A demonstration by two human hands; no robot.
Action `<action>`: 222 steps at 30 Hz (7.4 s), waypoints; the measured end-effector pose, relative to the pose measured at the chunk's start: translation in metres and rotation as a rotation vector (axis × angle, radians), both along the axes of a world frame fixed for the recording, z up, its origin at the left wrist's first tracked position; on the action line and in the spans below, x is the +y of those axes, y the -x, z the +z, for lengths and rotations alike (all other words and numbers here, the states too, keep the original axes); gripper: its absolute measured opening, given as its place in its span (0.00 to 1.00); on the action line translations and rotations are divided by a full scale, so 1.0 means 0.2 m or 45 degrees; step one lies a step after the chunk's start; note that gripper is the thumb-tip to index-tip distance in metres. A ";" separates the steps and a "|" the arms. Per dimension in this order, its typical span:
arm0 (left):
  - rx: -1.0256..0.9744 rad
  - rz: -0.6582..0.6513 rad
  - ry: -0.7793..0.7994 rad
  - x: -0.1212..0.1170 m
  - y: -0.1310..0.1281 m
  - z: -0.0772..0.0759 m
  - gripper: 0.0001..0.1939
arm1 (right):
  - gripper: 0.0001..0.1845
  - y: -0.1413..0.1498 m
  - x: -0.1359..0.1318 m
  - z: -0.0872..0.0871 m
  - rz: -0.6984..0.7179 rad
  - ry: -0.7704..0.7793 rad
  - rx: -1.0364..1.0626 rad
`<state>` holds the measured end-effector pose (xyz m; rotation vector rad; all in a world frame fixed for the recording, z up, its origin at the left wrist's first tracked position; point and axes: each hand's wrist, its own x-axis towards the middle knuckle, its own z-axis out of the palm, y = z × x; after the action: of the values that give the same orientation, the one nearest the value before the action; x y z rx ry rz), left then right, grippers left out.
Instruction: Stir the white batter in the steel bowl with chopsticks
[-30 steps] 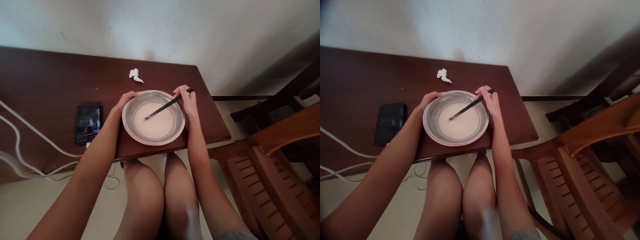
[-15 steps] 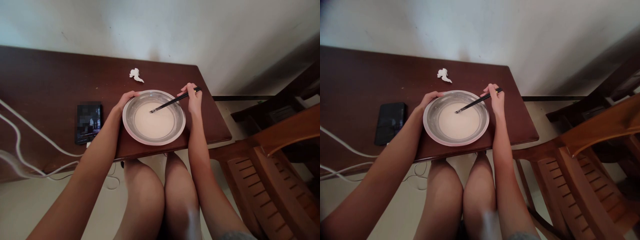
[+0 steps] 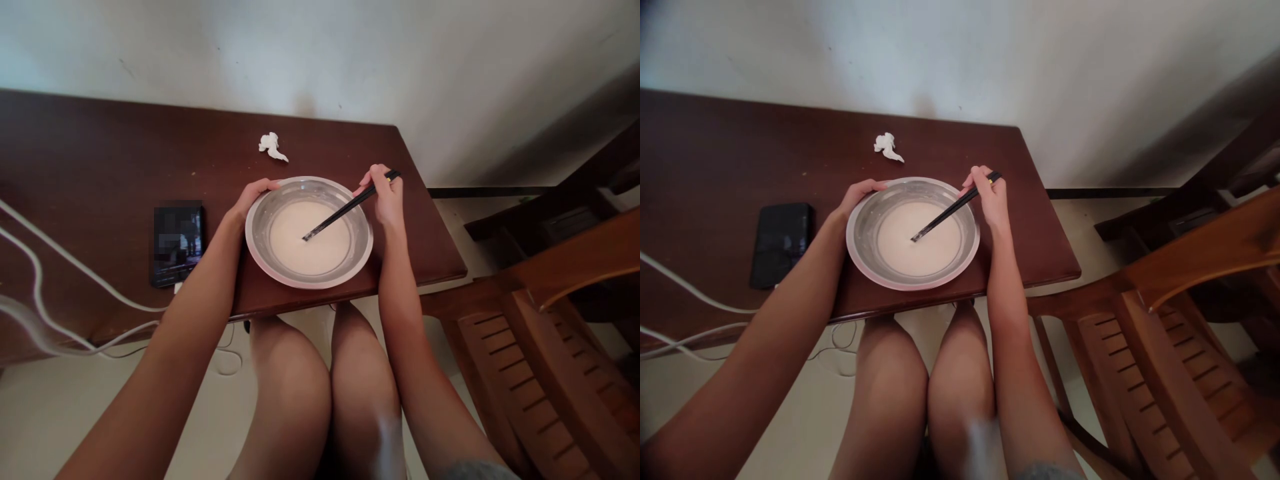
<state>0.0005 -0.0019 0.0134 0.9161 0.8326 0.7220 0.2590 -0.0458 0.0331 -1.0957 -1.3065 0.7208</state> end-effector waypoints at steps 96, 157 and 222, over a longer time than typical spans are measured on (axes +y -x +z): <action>0.005 -0.001 0.006 -0.01 0.01 0.00 0.25 | 0.26 -0.01 0.00 -0.01 -0.026 -0.034 -0.023; 0.012 0.011 -0.051 0.00 0.00 -0.02 0.25 | 0.25 -0.02 0.01 -0.03 0.124 -0.005 -0.059; 0.031 -0.012 -0.064 0.00 0.01 -0.02 0.27 | 0.25 0.01 0.00 -0.01 0.115 0.034 -0.084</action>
<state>-0.0010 -0.0013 0.0087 0.9747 0.8340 0.7271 0.2580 -0.0462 0.0305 -1.0951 -1.4130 0.7766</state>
